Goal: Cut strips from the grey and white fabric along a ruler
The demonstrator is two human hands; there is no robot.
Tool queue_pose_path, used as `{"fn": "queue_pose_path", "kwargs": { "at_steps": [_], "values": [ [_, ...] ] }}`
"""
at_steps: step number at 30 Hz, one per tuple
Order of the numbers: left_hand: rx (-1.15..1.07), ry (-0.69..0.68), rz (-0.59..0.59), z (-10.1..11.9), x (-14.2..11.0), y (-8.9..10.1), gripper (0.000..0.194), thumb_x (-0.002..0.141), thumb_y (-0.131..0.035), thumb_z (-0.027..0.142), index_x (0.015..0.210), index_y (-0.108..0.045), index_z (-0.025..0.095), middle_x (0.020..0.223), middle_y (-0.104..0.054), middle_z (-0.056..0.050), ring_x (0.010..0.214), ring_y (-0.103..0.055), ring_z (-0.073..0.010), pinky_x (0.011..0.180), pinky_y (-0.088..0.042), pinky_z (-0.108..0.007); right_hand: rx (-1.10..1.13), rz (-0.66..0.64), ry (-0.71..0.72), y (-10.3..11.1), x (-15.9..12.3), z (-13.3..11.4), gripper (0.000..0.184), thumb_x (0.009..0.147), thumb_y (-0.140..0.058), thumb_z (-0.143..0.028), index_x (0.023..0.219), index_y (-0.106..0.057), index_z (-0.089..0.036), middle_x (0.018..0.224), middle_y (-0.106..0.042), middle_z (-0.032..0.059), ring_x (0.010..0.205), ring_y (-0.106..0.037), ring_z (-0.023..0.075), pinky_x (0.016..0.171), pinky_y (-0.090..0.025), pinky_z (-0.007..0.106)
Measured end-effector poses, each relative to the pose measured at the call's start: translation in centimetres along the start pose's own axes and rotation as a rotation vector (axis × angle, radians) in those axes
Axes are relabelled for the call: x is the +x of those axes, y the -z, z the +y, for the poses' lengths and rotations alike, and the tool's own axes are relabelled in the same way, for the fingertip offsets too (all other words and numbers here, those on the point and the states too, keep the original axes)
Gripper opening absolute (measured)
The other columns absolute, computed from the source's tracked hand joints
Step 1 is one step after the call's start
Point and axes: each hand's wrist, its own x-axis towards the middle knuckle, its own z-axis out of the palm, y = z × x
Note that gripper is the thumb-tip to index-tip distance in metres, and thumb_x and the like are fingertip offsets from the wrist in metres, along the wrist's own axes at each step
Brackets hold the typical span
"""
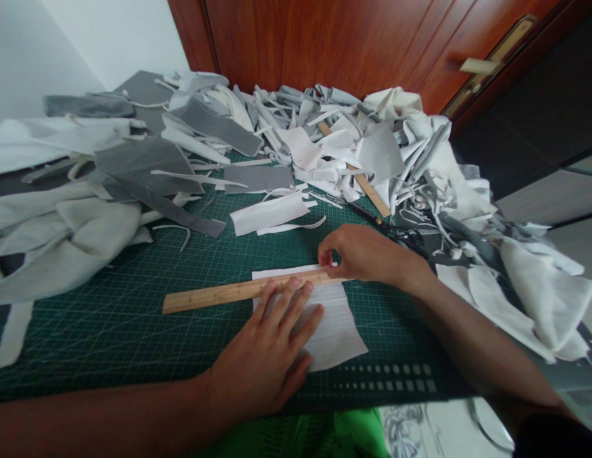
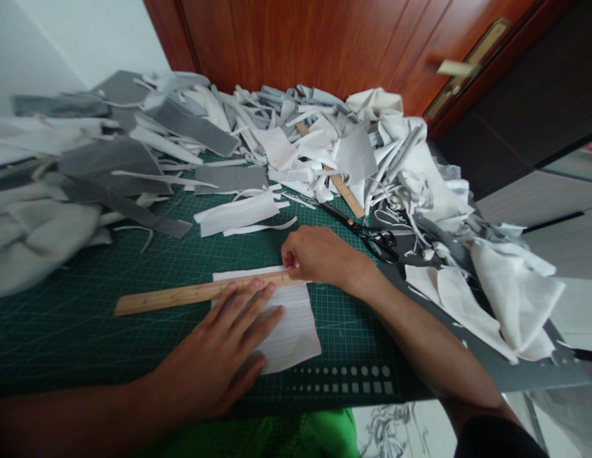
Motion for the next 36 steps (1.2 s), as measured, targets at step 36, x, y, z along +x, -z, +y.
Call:
{"fn": "queue_pose_path", "kwargs": {
  "at_steps": [36],
  "values": [
    [-0.026, -0.041, 0.014, -0.8, 0.3, 0.4, 0.056, 0.108, -0.052, 0.054, 0.154, -0.059, 0.022, 0.164, -0.053, -0.017, 0.15, -0.049, -0.0381, 0.122, -0.032, -0.055, -0.014, 0.137, -0.178, 0.8, -0.9, 6.3, 0.022, 0.101, -0.064, -0.039, 0.112, -0.073, -0.023, 0.105, -0.08, 0.0052, 0.097, -0.073, 0.0228, 0.083, -0.052, 0.033]
  ]
}}
